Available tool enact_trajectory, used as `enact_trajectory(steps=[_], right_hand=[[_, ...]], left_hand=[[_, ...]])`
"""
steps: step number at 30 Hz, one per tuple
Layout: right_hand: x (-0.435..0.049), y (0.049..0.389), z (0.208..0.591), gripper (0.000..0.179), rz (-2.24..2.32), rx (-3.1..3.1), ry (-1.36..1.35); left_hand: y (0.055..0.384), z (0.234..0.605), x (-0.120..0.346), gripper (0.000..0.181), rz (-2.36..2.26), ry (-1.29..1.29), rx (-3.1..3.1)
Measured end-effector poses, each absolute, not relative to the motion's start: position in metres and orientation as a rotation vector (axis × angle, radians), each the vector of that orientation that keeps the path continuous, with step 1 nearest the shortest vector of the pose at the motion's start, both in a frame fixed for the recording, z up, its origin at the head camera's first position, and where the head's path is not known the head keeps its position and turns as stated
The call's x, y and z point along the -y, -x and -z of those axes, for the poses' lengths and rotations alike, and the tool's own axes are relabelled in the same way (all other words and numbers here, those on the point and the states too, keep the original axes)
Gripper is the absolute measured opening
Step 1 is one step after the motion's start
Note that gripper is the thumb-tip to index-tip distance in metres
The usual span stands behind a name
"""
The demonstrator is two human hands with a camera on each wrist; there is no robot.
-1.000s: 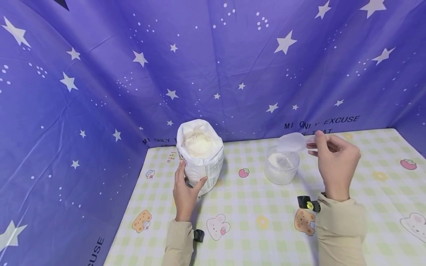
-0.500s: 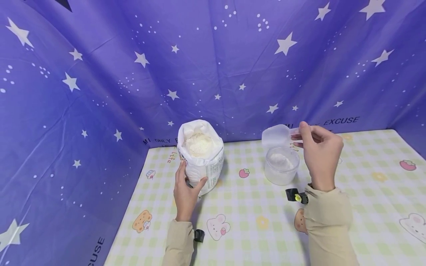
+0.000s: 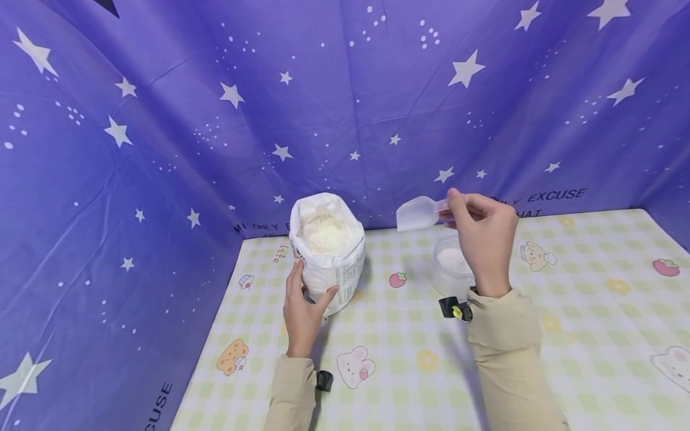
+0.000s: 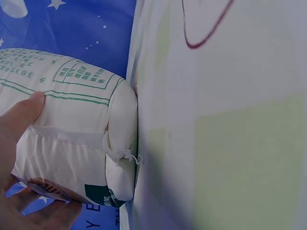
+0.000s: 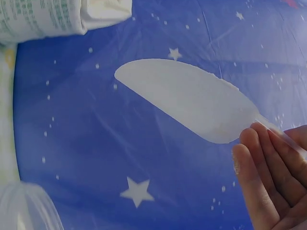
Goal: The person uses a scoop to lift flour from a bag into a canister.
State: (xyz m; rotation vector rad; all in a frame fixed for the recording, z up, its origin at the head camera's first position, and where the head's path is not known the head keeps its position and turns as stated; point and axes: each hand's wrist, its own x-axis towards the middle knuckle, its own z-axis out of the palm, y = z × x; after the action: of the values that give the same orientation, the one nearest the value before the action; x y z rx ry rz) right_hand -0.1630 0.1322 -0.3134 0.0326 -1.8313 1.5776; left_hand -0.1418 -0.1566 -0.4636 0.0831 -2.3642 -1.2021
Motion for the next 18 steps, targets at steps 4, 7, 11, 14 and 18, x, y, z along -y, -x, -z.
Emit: enact_trajectory(steps=[4, 7, 11, 14, 18], right_hand=[[-0.118, 0.165, 0.310, 0.032, -1.562, 1.856, -0.101], [-0.108, 0.166, 0.308, 0.032, -1.549, 1.875, -0.139], [-0.095, 0.167, 0.304, 0.033, -1.516, 1.901, -0.176], [-0.086, 0.169, 0.302, 0.033, -1.464, 1.923, -0.208], [-0.073, 0.172, 0.303, 0.032, -1.391, 1.952, -0.242]], left_hand=[[0.142, 0.463, 0.156, 0.090, 1.200, -0.085, 2.364], [0.142, 0.464, 0.156, 0.090, 1.198, -0.092, 2.366], [0.141, 0.463, 0.157, 0.090, 1.203, -0.104, 2.376], [0.141, 0.463, 0.157, 0.090, 1.206, -0.112, 2.385], [0.142, 0.463, 0.156, 0.091, 1.194, -0.107, 2.382]])
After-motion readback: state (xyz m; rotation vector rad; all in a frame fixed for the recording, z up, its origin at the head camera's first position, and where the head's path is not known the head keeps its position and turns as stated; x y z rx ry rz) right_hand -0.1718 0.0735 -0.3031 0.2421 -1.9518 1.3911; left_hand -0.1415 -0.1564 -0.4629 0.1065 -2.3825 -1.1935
